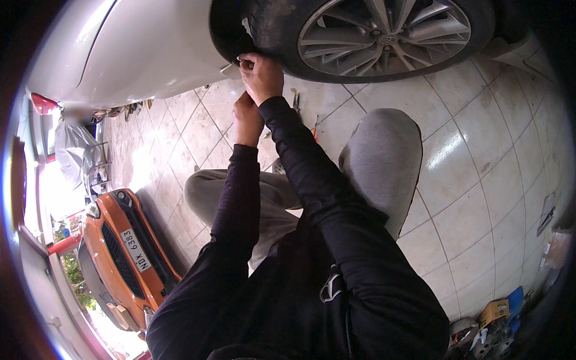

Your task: The person works on the rear bumper of a white car in a garage. They use pliers and a wrench to remove fasteners and clips from the bumper area near the wheel arch, then reattach the bumper trim.

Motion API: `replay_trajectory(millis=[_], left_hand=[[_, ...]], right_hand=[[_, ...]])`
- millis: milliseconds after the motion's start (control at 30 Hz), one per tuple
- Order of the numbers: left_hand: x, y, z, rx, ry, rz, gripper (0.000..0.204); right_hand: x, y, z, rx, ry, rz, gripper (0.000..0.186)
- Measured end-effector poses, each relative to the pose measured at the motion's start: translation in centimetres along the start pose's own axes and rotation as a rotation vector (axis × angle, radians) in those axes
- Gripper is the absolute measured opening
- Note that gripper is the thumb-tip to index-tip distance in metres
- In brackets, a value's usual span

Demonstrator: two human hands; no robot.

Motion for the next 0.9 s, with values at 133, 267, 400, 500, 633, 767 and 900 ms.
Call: replay_trajectory(millis=[133, 267, 400, 500, 633, 767, 900], left_hand=[[1.0, 2.6, -0.3, 0.336, -0.184, -0.244, 0.029], [-3.4, -2.1, 1.5, -0.345, -0.013, 0.264, 0.033], [-6.8, -11.9, 5.7, 0.092, 0.143, -0.055, 0.036], [-6.1, -11.3, 4.7, 0.175, 0.074, -0.015, 0.036], [-4.2, -6.9, 2.0, 0.151, -0.012, 0.056, 0.035], [-3.4, -6.1, 2.2, -0.083, -0.038, 0.145, 0.036], [-3.5, -14.1, 5.2, 0.044, 0.126, -0.083, 0.033]], right_hand=[[0.7, 0.5, 0.5, -0.021, -0.083, 0.018, 0.021], [0.8, 1.6, 1.2, 0.045, -0.056, 0.040, 0.019], [-0.8, -0.2, 0.1, 0.153, 0.080, -0.180, 0.014], [-0.7, -0.2, -0.5, 0.074, 0.105, -0.185, 0.013], [0.4, 0.9, -0.2, 0.015, 0.112, -0.220, 0.016], [0.7, 1.0, -0.5, 0.024, 0.175, -0.187, 0.015], [-0.6, -0.8, -1.5, 0.023, 0.159, -0.146, 0.013]])
Point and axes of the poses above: each hand's wrist, its own z-axis towards the middle knuckle, its own x-axis out of the back of the hand, y = z × x, the point moved 3 cm from there along z, towards the middle knuckle, and after that the axes turned 3 degrees about -y, right-handed, at the moved point
